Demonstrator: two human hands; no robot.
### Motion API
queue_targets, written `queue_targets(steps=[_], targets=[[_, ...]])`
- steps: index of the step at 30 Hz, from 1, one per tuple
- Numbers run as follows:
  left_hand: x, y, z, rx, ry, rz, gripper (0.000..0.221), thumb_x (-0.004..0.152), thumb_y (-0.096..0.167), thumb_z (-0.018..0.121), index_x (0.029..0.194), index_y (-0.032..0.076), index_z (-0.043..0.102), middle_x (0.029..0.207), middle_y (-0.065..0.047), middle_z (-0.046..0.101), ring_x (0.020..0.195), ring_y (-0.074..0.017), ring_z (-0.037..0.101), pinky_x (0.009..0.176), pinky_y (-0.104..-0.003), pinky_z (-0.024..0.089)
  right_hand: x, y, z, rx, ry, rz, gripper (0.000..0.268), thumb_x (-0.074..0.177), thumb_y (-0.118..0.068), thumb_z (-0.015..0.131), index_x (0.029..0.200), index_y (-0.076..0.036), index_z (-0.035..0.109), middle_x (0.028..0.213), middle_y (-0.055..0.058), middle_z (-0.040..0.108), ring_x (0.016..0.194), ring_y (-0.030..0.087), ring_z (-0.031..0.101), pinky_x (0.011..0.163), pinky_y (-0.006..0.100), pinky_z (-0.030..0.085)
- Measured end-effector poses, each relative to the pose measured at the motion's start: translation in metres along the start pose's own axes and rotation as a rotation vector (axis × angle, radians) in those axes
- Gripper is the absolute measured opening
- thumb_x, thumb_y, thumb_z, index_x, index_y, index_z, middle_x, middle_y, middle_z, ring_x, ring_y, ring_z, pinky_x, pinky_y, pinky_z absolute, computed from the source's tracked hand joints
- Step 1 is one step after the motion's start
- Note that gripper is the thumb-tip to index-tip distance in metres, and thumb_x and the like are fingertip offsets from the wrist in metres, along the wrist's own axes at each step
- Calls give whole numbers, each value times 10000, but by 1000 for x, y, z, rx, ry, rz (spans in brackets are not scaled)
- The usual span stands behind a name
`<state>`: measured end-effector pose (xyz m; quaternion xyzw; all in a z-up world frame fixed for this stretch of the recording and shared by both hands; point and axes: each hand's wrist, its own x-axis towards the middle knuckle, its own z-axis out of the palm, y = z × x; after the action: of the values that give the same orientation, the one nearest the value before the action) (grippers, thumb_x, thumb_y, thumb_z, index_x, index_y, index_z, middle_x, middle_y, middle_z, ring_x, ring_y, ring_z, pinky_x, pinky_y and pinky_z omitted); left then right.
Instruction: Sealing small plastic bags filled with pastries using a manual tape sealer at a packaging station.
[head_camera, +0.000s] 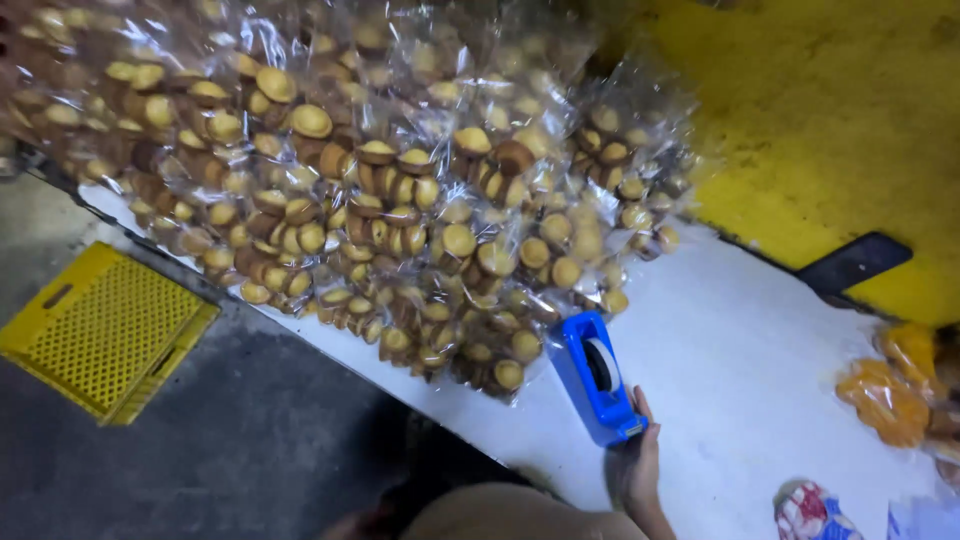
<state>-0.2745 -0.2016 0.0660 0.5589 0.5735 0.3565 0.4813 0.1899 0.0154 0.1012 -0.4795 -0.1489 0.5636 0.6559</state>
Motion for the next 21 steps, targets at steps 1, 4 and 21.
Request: queue_targets(steps=[1, 4, 21], targets=[[59, 47, -37, -17, -37, 16, 325, 960, 155, 619, 1271, 153, 715, 1451, -34, 626, 1331, -155, 575, 1140, -329, 408, -7, 4, 11, -11, 21, 4, 751, 956, -510, 328, 1569, -77, 332, 1639, 162, 372, 1471, 269, 380, 1223, 445, 280], [176, 190, -69, -46, -118, 74, 325, 964, 153, 613, 1275, 139, 708, 1466, -46, 616, 1343, -160, 565, 1149, -337, 400, -10, 21, 53, -173, 187, -234, 764, 921, -528, 462, 1553, -128, 304, 1618, 130, 371, 1478, 222, 366, 1212, 437, 325], [407, 309, -25, 467, -8, 1063, 211, 1079, 184, 490, 1022, 47, 639, 665, -26, 543, 533, -170, 534, 439, -308, 420, -96, -34, 116, -671, -10, -794, 354, 1075, -161, 390, 1410, -61, 451, 1665, 224, 235, 1521, 403, 356, 1225, 547, 382]])
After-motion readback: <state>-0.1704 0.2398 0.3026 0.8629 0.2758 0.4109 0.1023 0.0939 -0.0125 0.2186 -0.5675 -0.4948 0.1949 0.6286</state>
